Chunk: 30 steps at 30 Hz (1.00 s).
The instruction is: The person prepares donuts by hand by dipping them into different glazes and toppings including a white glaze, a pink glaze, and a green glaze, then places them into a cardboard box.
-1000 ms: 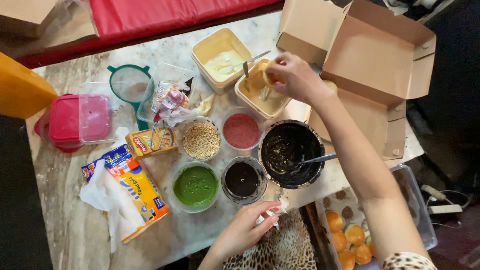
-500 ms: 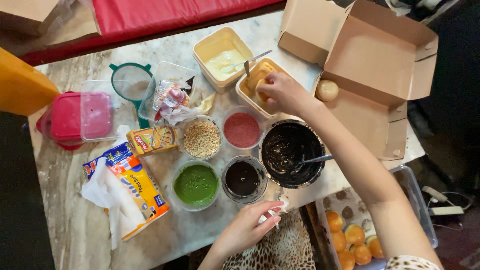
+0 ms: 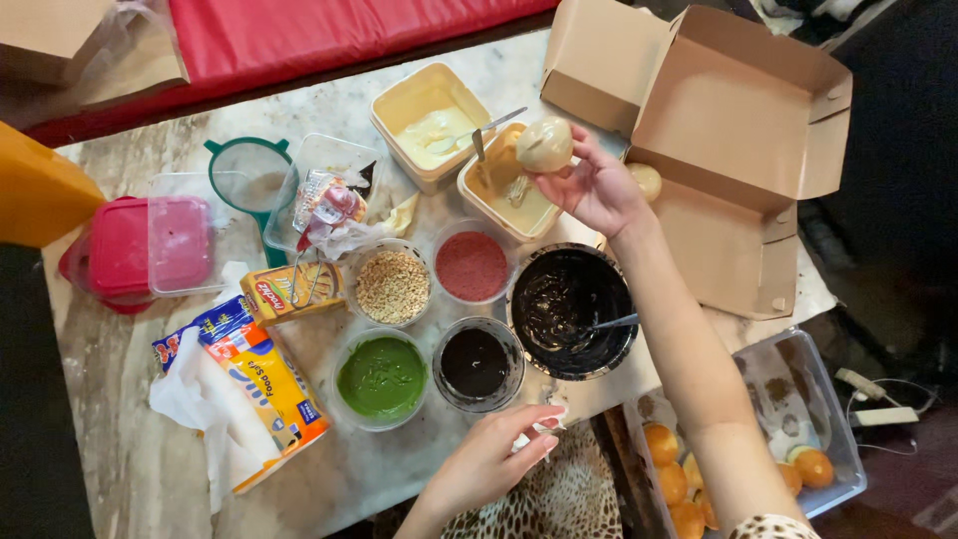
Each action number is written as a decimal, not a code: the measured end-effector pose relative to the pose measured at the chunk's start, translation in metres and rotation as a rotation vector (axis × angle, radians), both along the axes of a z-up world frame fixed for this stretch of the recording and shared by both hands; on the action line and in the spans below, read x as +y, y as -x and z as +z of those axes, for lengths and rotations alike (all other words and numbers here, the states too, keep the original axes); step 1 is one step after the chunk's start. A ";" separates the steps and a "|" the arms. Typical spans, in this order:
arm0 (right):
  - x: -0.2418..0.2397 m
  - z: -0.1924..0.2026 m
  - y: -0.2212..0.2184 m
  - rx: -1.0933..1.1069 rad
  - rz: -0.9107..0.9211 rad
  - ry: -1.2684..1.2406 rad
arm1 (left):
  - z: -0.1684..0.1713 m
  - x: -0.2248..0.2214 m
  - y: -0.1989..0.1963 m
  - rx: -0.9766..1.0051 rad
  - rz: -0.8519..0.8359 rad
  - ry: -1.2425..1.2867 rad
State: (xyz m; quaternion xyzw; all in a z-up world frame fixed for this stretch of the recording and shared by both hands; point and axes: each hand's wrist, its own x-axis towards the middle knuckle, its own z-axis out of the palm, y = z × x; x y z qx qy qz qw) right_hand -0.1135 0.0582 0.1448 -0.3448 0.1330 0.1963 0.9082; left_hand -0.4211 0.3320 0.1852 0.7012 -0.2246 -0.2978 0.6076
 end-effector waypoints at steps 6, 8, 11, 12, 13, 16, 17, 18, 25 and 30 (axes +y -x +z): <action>0.003 -0.005 0.005 0.033 -0.088 -0.259 | -0.001 -0.002 0.001 -0.025 -0.026 0.000; 0.004 -0.005 0.011 0.024 -0.091 -0.295 | -0.002 -0.002 0.003 -0.013 -0.029 -0.012; 0.005 0.015 0.022 -0.036 -0.118 -0.315 | -0.003 -0.001 0.002 0.008 -0.026 -0.032; 0.004 0.024 0.028 -0.077 -0.142 -0.300 | -0.004 -0.002 0.003 0.024 -0.020 -0.042; -0.010 0.021 0.029 -0.081 -0.152 -0.298 | -0.004 -0.002 0.003 0.022 -0.030 -0.040; -0.053 0.021 0.041 -0.206 -0.074 -0.501 | -0.008 -0.005 0.002 0.039 -0.041 -0.052; -0.066 0.027 0.050 -0.327 -0.130 -0.227 | -0.008 -0.008 0.002 0.030 -0.049 -0.047; -0.080 0.034 0.059 -0.440 -0.183 0.053 | -0.008 -0.010 0.001 0.021 -0.057 -0.042; -0.183 0.035 0.105 -0.315 -0.270 0.554 | -0.002 -0.035 -0.005 0.032 -0.132 -0.027; -0.220 -0.015 0.106 -0.125 -0.260 0.687 | -0.004 -0.055 -0.006 0.038 -0.149 -0.024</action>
